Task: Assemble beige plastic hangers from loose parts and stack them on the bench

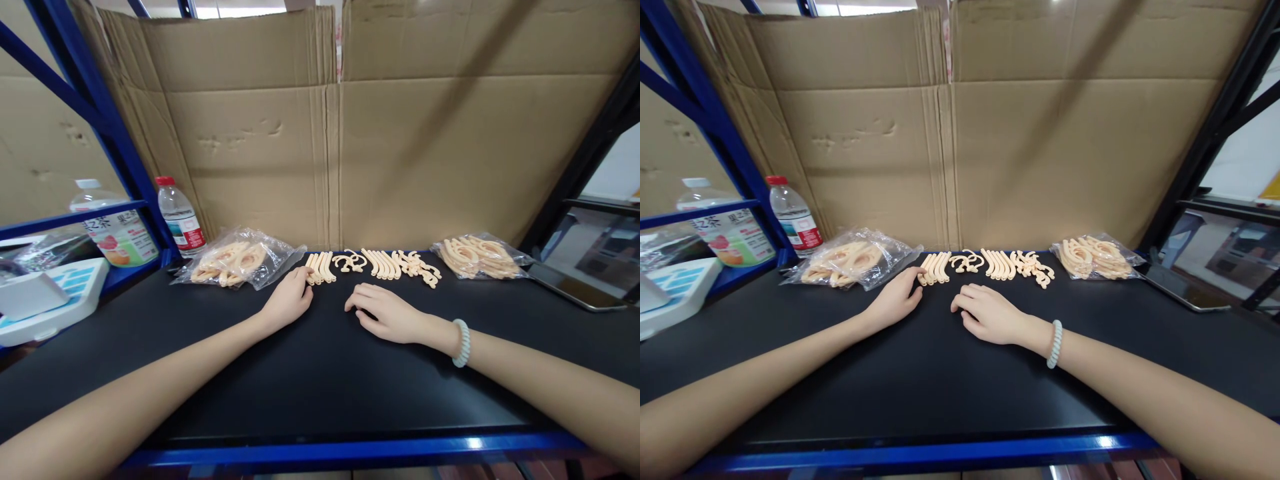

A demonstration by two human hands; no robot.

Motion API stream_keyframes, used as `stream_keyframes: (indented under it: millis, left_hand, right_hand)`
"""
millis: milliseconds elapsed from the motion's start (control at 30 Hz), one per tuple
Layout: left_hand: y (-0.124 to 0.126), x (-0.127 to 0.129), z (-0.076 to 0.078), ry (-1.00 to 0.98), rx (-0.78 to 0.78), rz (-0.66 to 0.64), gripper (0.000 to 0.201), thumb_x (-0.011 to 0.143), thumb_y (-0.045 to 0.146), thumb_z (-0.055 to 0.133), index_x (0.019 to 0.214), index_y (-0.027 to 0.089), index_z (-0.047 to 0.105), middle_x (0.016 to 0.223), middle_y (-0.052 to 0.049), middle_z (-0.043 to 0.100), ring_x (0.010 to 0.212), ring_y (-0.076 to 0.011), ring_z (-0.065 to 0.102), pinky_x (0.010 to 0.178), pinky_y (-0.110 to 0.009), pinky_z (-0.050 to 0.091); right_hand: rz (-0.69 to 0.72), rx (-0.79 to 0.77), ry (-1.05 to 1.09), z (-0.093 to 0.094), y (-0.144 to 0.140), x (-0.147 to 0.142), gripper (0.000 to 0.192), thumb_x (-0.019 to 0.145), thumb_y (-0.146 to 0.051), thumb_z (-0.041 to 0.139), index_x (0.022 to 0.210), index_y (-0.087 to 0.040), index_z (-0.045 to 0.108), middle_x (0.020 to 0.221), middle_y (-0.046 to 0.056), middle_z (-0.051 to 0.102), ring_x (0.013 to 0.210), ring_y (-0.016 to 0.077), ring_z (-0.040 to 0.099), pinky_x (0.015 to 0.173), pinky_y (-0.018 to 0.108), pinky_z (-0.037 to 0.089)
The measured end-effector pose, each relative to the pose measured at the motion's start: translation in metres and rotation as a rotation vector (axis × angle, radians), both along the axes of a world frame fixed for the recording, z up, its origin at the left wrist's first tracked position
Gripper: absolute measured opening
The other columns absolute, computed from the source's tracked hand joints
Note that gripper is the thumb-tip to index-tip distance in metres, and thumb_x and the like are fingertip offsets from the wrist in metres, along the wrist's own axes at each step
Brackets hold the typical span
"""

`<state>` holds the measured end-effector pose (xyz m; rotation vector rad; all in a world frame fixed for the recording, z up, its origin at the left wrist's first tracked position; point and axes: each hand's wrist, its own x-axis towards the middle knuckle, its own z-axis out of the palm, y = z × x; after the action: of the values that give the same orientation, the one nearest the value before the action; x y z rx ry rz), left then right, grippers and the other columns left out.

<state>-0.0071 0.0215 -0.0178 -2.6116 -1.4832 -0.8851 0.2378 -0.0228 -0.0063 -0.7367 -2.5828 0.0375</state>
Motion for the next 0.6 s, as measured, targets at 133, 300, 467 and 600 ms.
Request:
stream_keyframes:
  millis: [133, 300, 467, 600]
  left_hand:
    - [0.0003, -0.0002, 0.0002, -0.004, 0.009, 0.005, 0.029, 0.08, 0.01, 0.043, 0.108, 0.015, 0.048, 0.109, -0.013, 0.059, 0.106, -0.0261, 0.057, 0.096, -0.044, 0.046]
    - [0.0002, -0.0015, 0.0002, -0.013, 0.025, 0.001, 0.036, 0.075, 0.0, 0.038, 0.104, 0.016, 0.05, 0.103, -0.01, 0.059, 0.1, -0.0239, 0.057, 0.092, -0.043, 0.047]
    - [-0.0012, -0.0011, 0.0008, -0.02, 0.047, -0.002, 0.029, 0.075, 0.0, 0.039, 0.095, 0.017, 0.051, 0.094, -0.008, 0.057, 0.093, -0.0237, 0.055, 0.088, -0.042, 0.047]
    - [-0.002, -0.0005, 0.0013, -0.015, 0.046, -0.021, 0.023, 0.076, 0.001, 0.04, 0.086, 0.018, 0.051, 0.092, -0.007, 0.054, 0.092, -0.0228, 0.053, 0.087, -0.04, 0.047]
  right_hand:
    - [-0.003, 0.004, -0.001, 0.0003, -0.0003, 0.0003, 0.022, 0.087, -0.009, 0.044, 0.1, -0.018, 0.058, 0.091, 0.006, 0.057, 0.086, 0.0191, 0.053, 0.081, 0.034, 0.046]
    - [-0.003, 0.002, 0.003, -0.0003, -0.0012, -0.0001, 0.022, 0.086, -0.009, 0.044, 0.1, -0.019, 0.058, 0.091, 0.006, 0.057, 0.085, 0.0192, 0.053, 0.08, 0.034, 0.047]
    - [-0.008, -0.002, -0.003, -0.0011, -0.0014, -0.001, 0.022, 0.086, -0.009, 0.043, 0.1, -0.018, 0.058, 0.091, 0.006, 0.058, 0.086, 0.0196, 0.053, 0.08, 0.035, 0.046]
    - [-0.015, 0.0, 0.0, -0.0008, -0.0015, -0.0013, 0.022, 0.086, -0.009, 0.044, 0.099, -0.018, 0.058, 0.091, 0.006, 0.058, 0.085, 0.0193, 0.053, 0.08, 0.035, 0.046]
